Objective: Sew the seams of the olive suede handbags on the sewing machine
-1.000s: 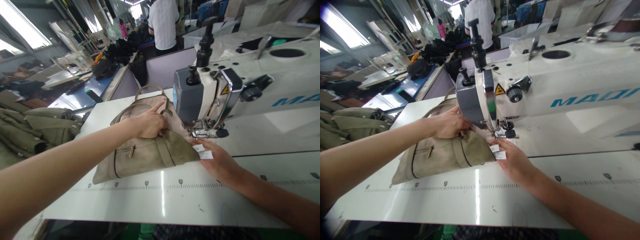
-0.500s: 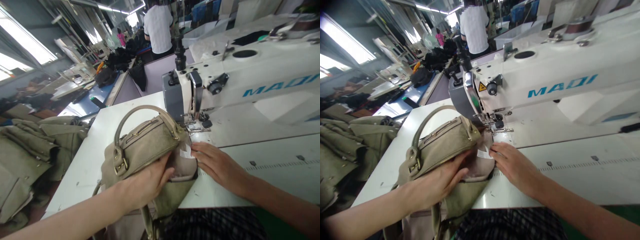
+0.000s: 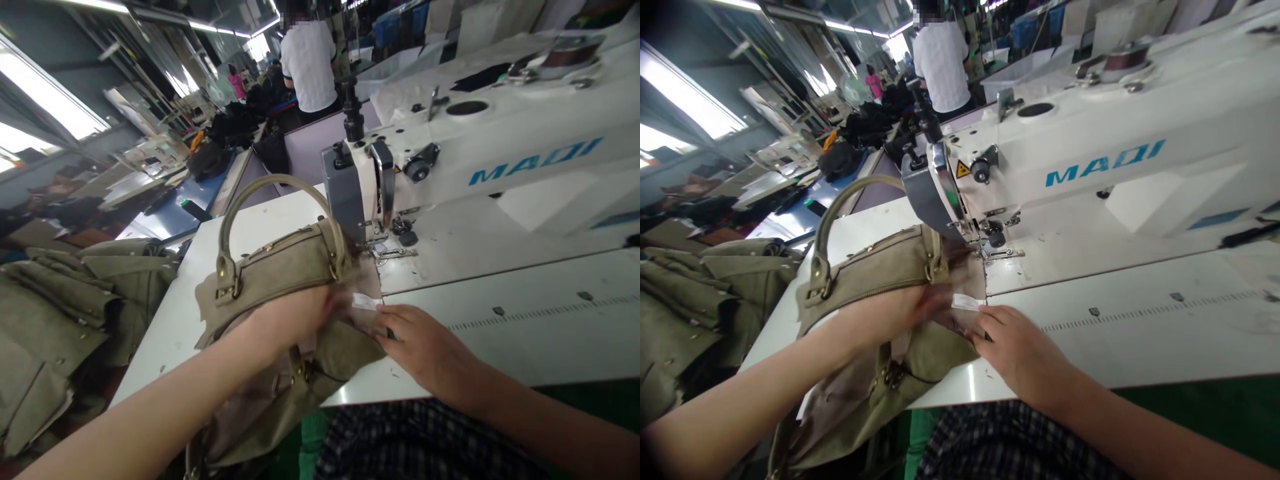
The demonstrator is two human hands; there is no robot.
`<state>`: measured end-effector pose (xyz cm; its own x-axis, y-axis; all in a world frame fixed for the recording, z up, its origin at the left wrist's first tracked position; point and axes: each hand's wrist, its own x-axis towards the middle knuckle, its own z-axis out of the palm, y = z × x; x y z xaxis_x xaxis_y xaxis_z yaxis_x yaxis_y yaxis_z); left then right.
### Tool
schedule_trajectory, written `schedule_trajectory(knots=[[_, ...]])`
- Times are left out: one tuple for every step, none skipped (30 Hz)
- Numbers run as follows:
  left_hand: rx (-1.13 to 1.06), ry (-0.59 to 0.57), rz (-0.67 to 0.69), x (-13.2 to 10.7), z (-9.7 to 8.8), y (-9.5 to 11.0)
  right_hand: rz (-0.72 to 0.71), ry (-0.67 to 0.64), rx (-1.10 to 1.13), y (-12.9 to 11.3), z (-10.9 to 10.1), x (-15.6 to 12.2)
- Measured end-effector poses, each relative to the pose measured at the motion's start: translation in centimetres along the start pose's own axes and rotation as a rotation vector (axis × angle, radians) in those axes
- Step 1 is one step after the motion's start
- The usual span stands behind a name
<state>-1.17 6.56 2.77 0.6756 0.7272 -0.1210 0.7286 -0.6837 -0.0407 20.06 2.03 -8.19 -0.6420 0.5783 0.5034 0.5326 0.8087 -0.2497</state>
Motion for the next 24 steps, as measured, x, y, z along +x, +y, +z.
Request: schedule_trajectory(knots=[[-0.001, -0.038, 0.043, -0.2, -0.1, 0.9, 0.001, -0.001, -0.001, -0.2, 0.0, 0.0], [0.001, -0.075, 0.102, -0.3, -0.2, 1.9, 0.002, -0.003, 0.017, -0.5, -0.1, 0.0], [0.012, -0.094, 0.173, -0.2, -0.3, 2.9, 0.007, -0.006, 0.058, -0.8, -0.3, 0.1], [0.032, -0.079, 0.253, 0.0, -0.2, 3.7, 0.016, -0.013, 0.116, -1.0, -0.6, 0.2], [0.063, -0.034, 0.349, 0.4, -0.2, 4.1, 0.037, -0.023, 0.180, -1.1, -1.0, 0.3], [0.104, 0.038, 0.446, 0.9, -0.1, 4.3, 0.069, -0.039, 0.232, -1.2, -1.5, 0.5], [0.151, 0.122, 0.520, 1.6, 0.0, 4.1, 0.108, -0.058, 0.264, -1.2, -1.9, 0.7], [0.198, 0.195, 0.562, 2.3, 0.1, 3.6, 0.142, -0.068, 0.272, -1.1, -2.3, 0.8], [0.247, 0.233, 0.569, 2.9, 0.3, 2.9, 0.161, -0.072, 0.263, -0.9, -2.5, 1.0], [0.297, 0.220, 0.534, 3.4, 0.4, 2.2, 0.161, -0.073, 0.251, -0.7, -2.6, 1.0], [0.345, 0.160, 0.460, 3.8, 0.6, 1.4, 0.145, -0.073, 0.242, -0.4, -2.7, 1.1], [0.383, 0.073, 0.365, 3.9, 0.9, 0.7, 0.117, -0.075, 0.242, -0.2, -2.6, 1.1], [0.405, -0.022, 0.285, 3.9, 1.2, 0.0, 0.094, -0.077, 0.246, 0.0, -2.6, 1.1], [0.407, -0.102, 0.227, 3.7, 1.6, -0.6, 0.083, -0.084, 0.249, 0.1, -2.5, 1.0], [0.389, -0.150, 0.183, 3.3, 2.0, -1.1, 0.079, -0.094, 0.256, 0.2, -2.5, 1.0], [0.356, -0.155, 0.153, 2.9, 2.5, -1.4, 0.080, -0.107, 0.265, 0.2, -2.6, 0.9], [0.315, -0.124, 0.134, 2.5, 3.0, -1.8, 0.077, -0.123, 0.276, 0.3, -2.7, 0.9], [0.271, -0.073, 0.128, 2.2, 3.5, -2.0, 0.069, -0.144, 0.289, 0.5, -2.8, 0.9], [0.230, -0.024, 0.130, 1.9, 4.0, -2.2, 0.058, -0.168, 0.303, 0.7, -3.0, 0.9], [0.196, 0.015, 0.136, 1.6, 4.4, -2.3, 0.040, -0.193, 0.316, 0.9, -3.2, 1.0], [0.169, 0.037, 0.147, 1.5, 4.7, -2.3, 0.017, -0.216, 0.322, 1.2, -3.4, 1.1], [0.146, 0.039, 0.163, 1.5, 5.0, -2.3, -0.015, -0.238, 0.317, 1.4, -3.5, 1.2], [0.129, 0.028, 0.179, 1.5, 5.1, -2.2, -0.048, -0.257, 0.302, 1.6, -3.5, 1.4], [0.121, 0.012, 0.191, 1.6, 5.2, -2.1, -0.081, -0.274, 0.278, 1.8, -3.5, 1.6]])
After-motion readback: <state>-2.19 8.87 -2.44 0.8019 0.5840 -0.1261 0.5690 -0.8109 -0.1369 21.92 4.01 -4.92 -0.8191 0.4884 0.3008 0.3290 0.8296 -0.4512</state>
